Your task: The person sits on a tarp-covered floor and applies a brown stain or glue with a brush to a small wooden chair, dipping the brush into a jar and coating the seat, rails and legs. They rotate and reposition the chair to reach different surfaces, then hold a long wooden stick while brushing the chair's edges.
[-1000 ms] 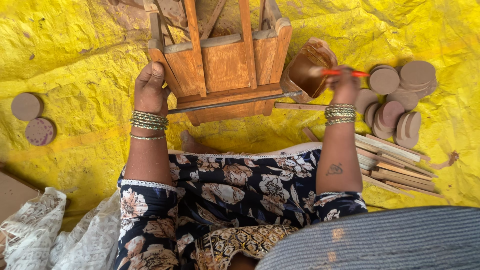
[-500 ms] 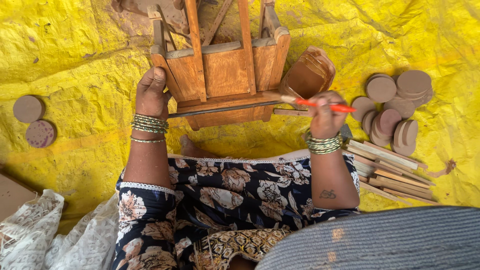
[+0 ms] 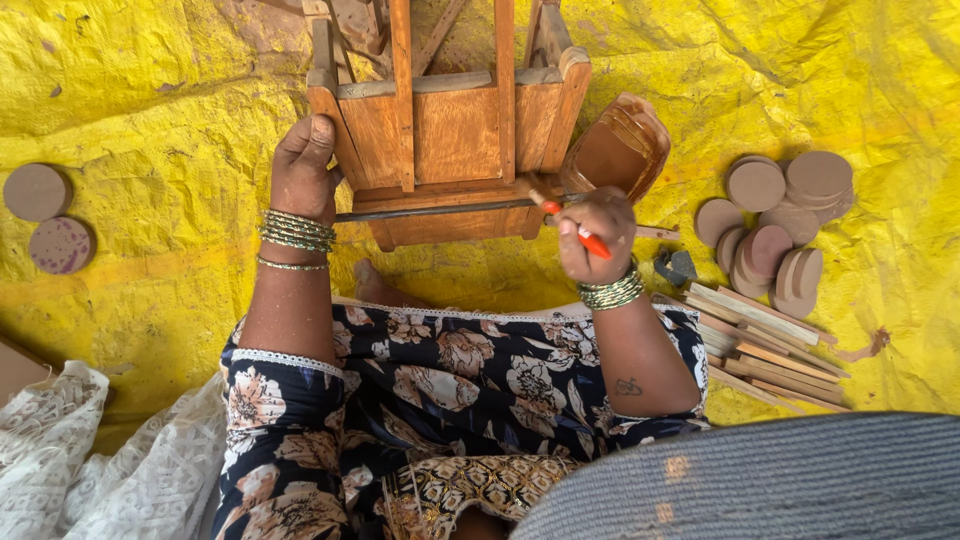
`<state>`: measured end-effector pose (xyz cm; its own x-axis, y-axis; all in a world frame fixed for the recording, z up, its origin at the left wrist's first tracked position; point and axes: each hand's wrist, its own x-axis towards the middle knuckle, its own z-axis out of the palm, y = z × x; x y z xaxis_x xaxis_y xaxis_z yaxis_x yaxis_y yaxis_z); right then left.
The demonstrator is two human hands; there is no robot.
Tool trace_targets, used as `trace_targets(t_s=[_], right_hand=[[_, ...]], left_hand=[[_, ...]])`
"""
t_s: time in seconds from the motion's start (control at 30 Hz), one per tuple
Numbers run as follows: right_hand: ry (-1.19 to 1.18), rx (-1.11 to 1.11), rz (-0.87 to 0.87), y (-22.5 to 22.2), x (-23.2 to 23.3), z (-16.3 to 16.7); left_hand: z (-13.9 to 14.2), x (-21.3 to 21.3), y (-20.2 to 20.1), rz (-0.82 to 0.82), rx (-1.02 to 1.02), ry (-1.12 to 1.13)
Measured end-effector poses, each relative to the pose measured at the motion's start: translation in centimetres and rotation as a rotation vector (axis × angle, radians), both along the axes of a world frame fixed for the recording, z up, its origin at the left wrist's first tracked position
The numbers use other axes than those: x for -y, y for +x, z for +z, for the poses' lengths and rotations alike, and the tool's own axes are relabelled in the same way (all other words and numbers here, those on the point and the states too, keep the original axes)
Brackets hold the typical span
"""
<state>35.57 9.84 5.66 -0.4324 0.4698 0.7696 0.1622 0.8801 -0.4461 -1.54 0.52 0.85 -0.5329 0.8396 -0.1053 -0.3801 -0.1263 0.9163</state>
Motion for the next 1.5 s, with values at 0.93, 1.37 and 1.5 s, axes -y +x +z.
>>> trace_targets(t_s=[0.93,1.37,1.5], right_hand=[[-0.179,-0.146,-0.025,0.4,0.2,-1.9],[0.007,-0.113,0.028,-2.0,3.9,2.9],[0.113,-0.019,0.051,-3.0,4.0,5.2]], left_hand=[[-1.2,0.7,-0.6,-0.009,-0.017,-0.009],[0.9,1.8,-1.9,-0.003,0.041,0.009],[2.0,2.0,-2.5,0.016,0.056,-0.036]])
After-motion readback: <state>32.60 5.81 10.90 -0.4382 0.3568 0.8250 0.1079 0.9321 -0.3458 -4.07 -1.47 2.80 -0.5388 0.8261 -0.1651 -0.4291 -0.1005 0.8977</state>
